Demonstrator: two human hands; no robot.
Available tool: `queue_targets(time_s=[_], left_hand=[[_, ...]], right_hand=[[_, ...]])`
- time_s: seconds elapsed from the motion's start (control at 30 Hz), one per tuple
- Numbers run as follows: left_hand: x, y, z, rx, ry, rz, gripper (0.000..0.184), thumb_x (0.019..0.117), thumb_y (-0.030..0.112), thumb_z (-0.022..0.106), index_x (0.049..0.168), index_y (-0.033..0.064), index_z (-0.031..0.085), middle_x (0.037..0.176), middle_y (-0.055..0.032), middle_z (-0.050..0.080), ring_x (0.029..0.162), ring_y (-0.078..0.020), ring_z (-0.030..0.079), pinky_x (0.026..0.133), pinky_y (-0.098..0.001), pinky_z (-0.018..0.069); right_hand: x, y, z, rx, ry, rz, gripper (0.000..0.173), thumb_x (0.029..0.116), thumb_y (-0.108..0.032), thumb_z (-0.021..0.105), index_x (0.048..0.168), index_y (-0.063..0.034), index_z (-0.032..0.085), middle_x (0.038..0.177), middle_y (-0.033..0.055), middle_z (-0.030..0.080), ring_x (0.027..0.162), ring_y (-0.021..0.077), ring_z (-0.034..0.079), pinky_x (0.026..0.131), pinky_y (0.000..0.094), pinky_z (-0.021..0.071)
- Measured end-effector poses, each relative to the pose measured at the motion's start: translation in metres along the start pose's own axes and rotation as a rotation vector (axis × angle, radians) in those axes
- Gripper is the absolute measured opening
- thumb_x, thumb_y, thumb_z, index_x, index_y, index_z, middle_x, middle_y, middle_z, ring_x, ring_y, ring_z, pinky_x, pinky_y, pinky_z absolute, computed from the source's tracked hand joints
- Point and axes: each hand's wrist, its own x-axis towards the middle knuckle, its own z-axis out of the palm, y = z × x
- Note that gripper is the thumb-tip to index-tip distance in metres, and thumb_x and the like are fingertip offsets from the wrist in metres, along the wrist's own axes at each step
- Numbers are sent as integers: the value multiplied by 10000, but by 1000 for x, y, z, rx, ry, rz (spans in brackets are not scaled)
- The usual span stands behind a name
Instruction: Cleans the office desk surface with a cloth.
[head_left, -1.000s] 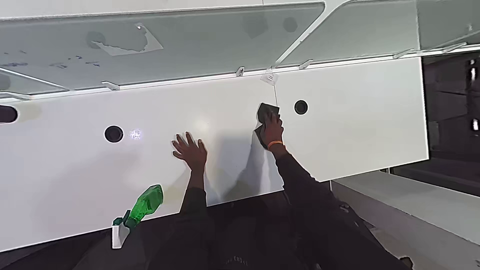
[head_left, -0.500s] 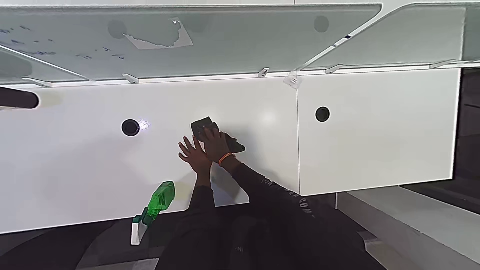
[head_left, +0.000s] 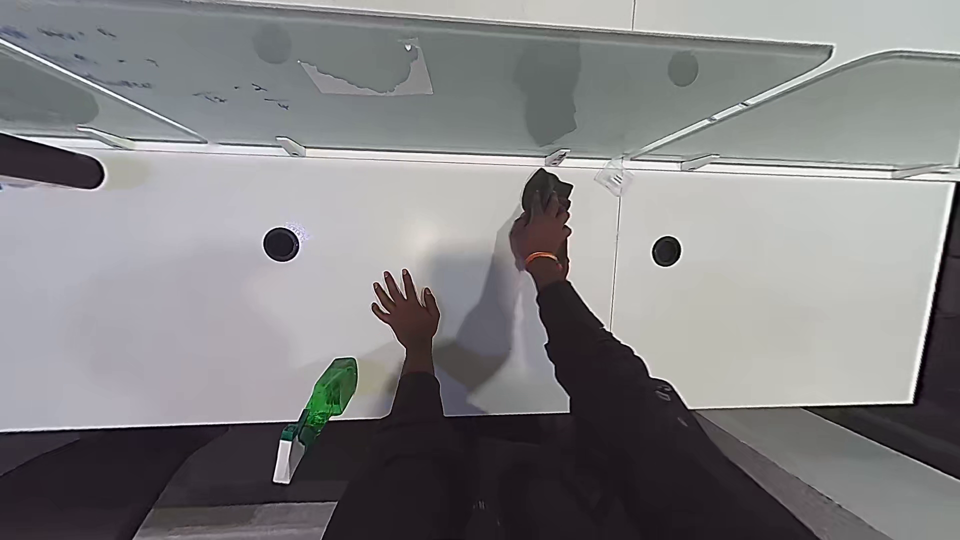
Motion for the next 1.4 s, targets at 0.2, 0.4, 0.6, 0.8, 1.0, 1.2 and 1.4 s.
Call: queue_targets(time_s=[0.2,0.4,0.6,0.8,1.0,1.2,1.4], left_hand=[[1,1,-2,5,-21,-2,687,992,611,271,1582,293,416,1663,-176,309,1529,-460,249,1156,-734,177],[1,0,-2,1,-16,11,712,943,615,321,1541,266,489,1663,-181,306,1527,-468,245,1140,-745,180],[1,0,1,37,-3,4,683,992,609,274,1578,290,422,1657,-180,319,1529,-455,252,1152,-730,189],[0,-1,1,0,23,13,676,991,598,278,1567,286,444,1644,-192,340,1519,-470,265,1141,-746,189],[3,3,-8,18,-80,-17,679,984,613,315,1578,298,417,1665,-177,300,1535,-463,227,1146,-745,179],[6,4,-9,17,-88,-24,681,988,617,286,1579,305,416,1666,-166,307,1532,-460,242,1146,-745,173],[4,2,-7,-20,-80,-26,677,980,614,297,1578,319,416,1667,-151,311,1538,-445,231,1154,-738,162]], right_hand=[[-63,-121,35,10,-236,-441,544,1002,-315,577,1531,-215,498,1655,141,336,1445,486,363,961,756,411],[-70,-150,65,-127,-353,-853,481,961,-267,652,1437,-309,591,1642,17,387,1459,375,380,1023,659,394],[38,-93,33,-113,-156,-455,580,926,-347,636,1495,-314,527,1642,67,378,1472,396,382,976,710,441],[76,-78,17,-41,-73,-35,491,1028,-319,505,1520,-320,509,1659,128,334,1475,445,351,984,714,420],[38,-164,47,-13,-117,-175,590,971,-176,543,1552,-257,472,1653,183,317,1470,502,322,989,745,409],[18,-217,63,-79,-247,-509,590,941,-155,599,1512,-281,522,1650,78,365,1480,433,337,967,693,437],[57,-117,11,-34,-103,-152,514,882,-321,685,1388,-241,647,1517,231,473,1353,494,468,949,747,446]])
